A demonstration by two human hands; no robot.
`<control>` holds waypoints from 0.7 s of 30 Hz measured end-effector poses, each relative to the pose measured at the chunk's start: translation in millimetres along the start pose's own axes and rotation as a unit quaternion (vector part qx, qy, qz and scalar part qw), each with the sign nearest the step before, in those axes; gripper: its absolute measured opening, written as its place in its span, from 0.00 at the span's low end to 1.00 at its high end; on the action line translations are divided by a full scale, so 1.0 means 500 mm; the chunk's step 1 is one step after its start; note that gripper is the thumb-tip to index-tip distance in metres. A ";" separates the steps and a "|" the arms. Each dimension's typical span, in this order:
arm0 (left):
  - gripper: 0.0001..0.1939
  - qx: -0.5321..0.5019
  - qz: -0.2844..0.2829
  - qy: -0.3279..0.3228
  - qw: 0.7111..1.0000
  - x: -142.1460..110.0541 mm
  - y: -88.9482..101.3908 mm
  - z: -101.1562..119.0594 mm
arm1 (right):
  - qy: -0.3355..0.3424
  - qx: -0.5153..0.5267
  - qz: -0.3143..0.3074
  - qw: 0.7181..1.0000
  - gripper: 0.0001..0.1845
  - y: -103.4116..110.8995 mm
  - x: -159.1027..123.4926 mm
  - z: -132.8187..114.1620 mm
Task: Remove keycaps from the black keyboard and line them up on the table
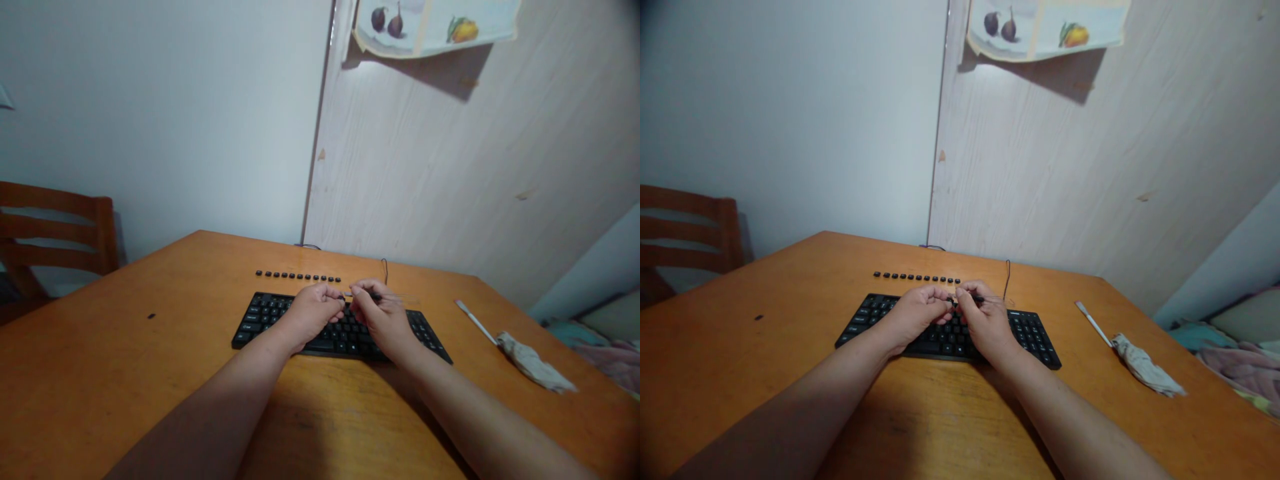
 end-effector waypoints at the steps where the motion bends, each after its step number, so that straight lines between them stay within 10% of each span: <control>1: 0.07 -0.009 0.000 0.009 1.000 -0.001 0.000 0.000 | 0.019 -0.017 0.005 1.000 0.16 0.003 0.000 0.001; 10: 0.07 -0.120 0.003 0.051 0.991 0.002 0.007 -0.005 | 0.232 -0.252 -0.047 0.939 0.12 0.005 0.009 0.027; 21: 0.11 -0.078 0.007 0.018 0.997 0.002 0.009 0.002 | 0.206 -0.312 -0.050 0.926 0.08 0.022 0.028 0.020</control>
Point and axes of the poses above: each hand's wrist, its own x-axis towards the middle knuckle, its own y-axis out of the back of the hand, z = x × y, the point moved 3 cm from there along x, towards the middle knuckle, and after that the axes turned 5 degrees about -z, right-handed, at the moved point
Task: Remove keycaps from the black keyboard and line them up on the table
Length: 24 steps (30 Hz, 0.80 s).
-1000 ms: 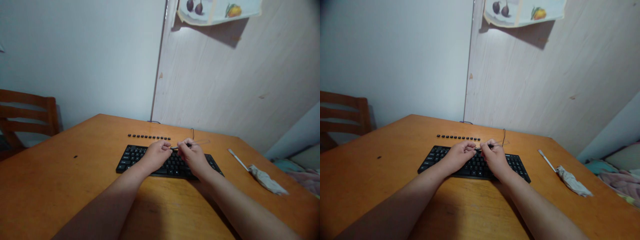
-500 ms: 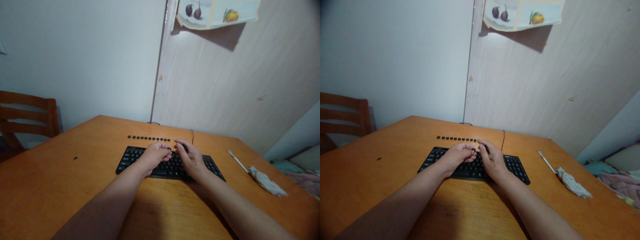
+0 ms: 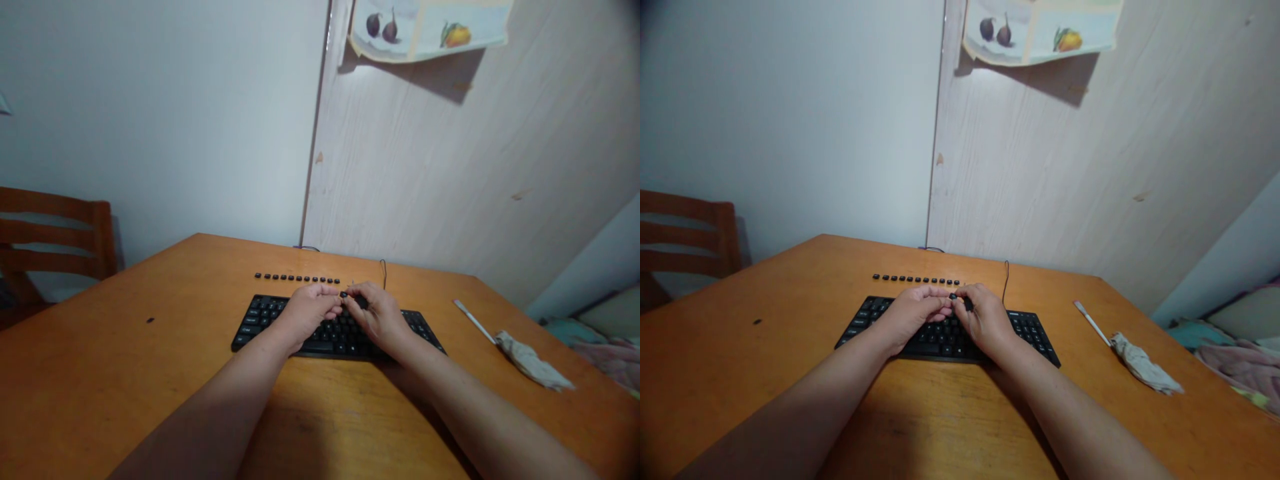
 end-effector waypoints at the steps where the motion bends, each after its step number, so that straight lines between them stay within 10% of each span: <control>1: 0.11 0.027 0.021 -0.018 0.999 0.003 0.006 0.002 | -0.017 -0.002 0.005 1.000 0.09 0.004 0.006 0.014; 5: 0.09 0.219 0.124 -0.104 0.962 0.005 0.039 0.018 | -0.109 -0.003 -0.032 0.994 0.09 0.007 0.037 0.094; 11: 0.13 0.458 0.130 -0.112 0.872 -0.007 0.065 0.024 | -0.177 -0.087 -0.117 0.973 0.08 -0.019 0.086 0.191; 24: 0.14 0.577 0.092 -0.062 0.809 -0.010 0.060 0.022 | -0.209 -0.137 -0.191 0.949 0.09 -0.097 0.143 0.239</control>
Point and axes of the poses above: each hand's wrist, its own x-axis towards the middle knuckle, its own y-axis out of the back of the hand, z = x × y, the point moved 3 cm from there along x, towards the middle knuckle, and after that the axes turned 5 degrees about -z, right-handed, at the moved point
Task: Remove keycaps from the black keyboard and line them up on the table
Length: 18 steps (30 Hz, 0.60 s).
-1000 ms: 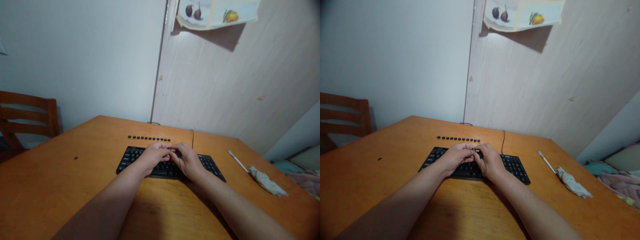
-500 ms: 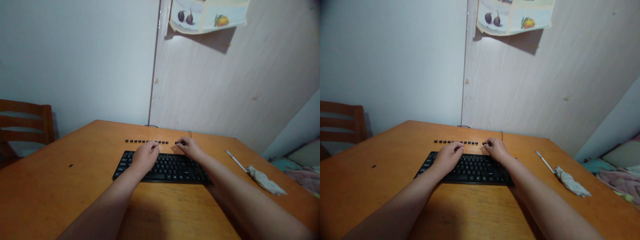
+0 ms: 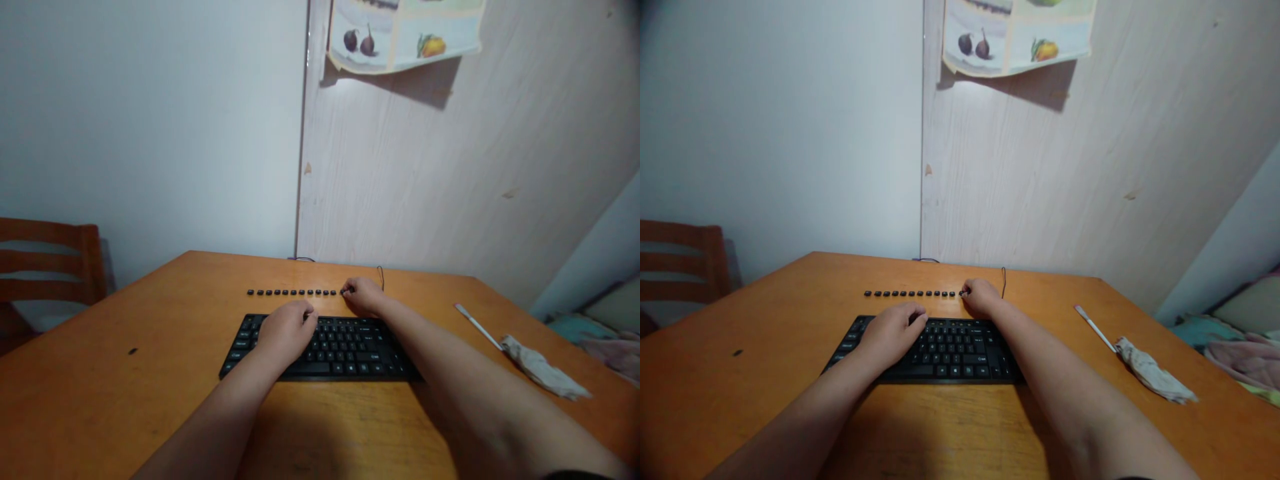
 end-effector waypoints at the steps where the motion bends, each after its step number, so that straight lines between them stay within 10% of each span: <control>1: 0.14 0.005 -0.004 -0.002 1.000 0.000 -0.001 0.000 | 0.001 -0.002 -0.003 1.000 0.10 -0.001 0.002 -0.001; 18: 0.14 -0.001 -0.021 -0.002 1.000 0.000 0.003 0.004 | 0.038 -0.003 0.001 0.999 0.10 -0.006 0.009 0.002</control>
Point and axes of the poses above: each hand's wrist, its own x-axis towards the middle knuckle, its own y-axis out of the back of the hand, z = x × y, the point moved 3 cm from there along x, towards the middle knuckle, and after that the axes turned 5 degrees about -z, right-handed, at the moved point
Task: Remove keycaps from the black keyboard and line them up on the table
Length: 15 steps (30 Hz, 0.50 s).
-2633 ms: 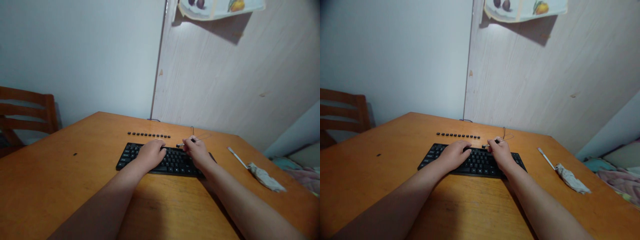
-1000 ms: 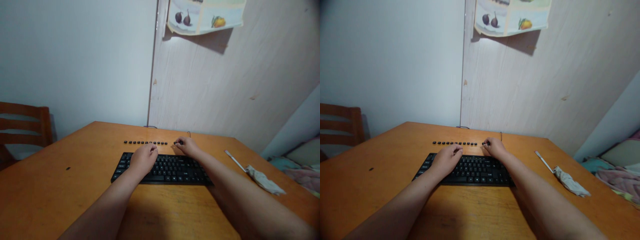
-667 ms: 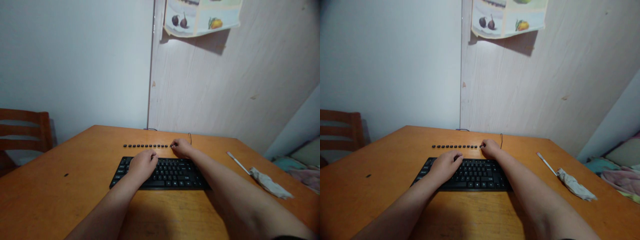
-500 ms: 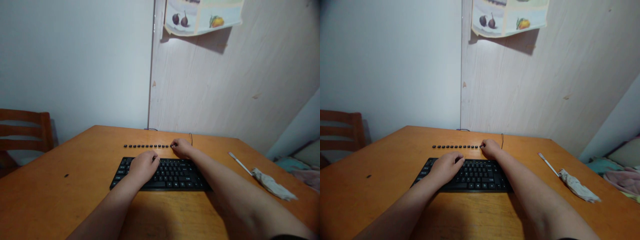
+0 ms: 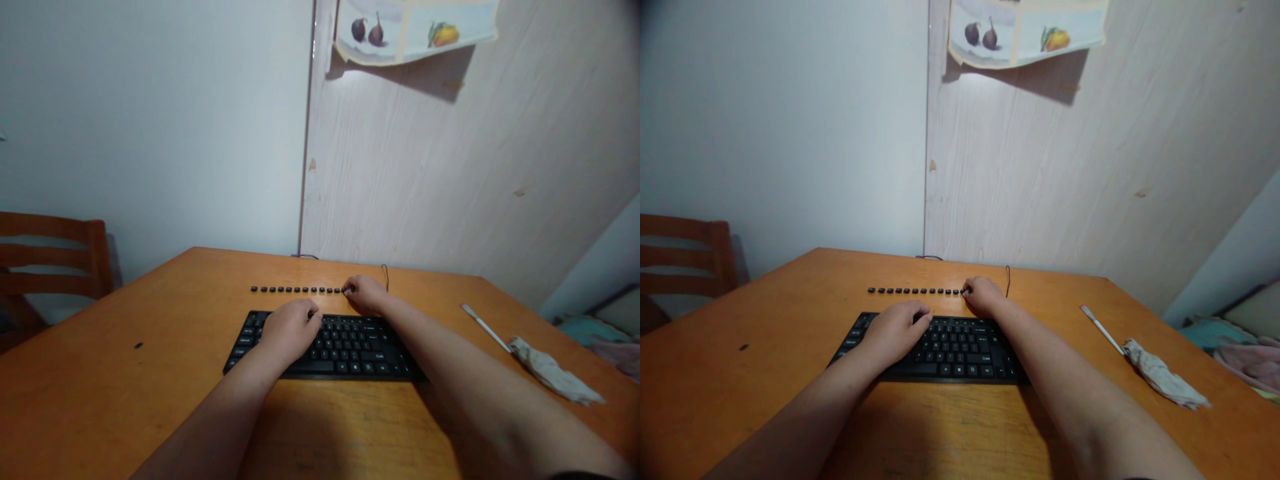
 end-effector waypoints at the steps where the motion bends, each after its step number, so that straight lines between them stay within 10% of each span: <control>1: 0.14 0.000 0.000 0.001 1.000 0.000 -0.001 -0.001 | 0.001 0.004 0.002 1.000 0.09 0.000 -0.001 0.000; 15: 0.14 0.014 -0.007 -0.002 1.000 -0.001 0.003 0.005 | -0.030 0.269 0.130 0.954 0.17 0.064 -0.079 0.018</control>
Point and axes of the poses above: each hand's wrist, its own x-axis towards the middle knuckle, its own y-axis out of the back of the hand, z = x × y, the point moved 3 cm from there along x, towards the middle knuckle, and after that the axes turned 5 degrees about -z, right-handed, at the moved point
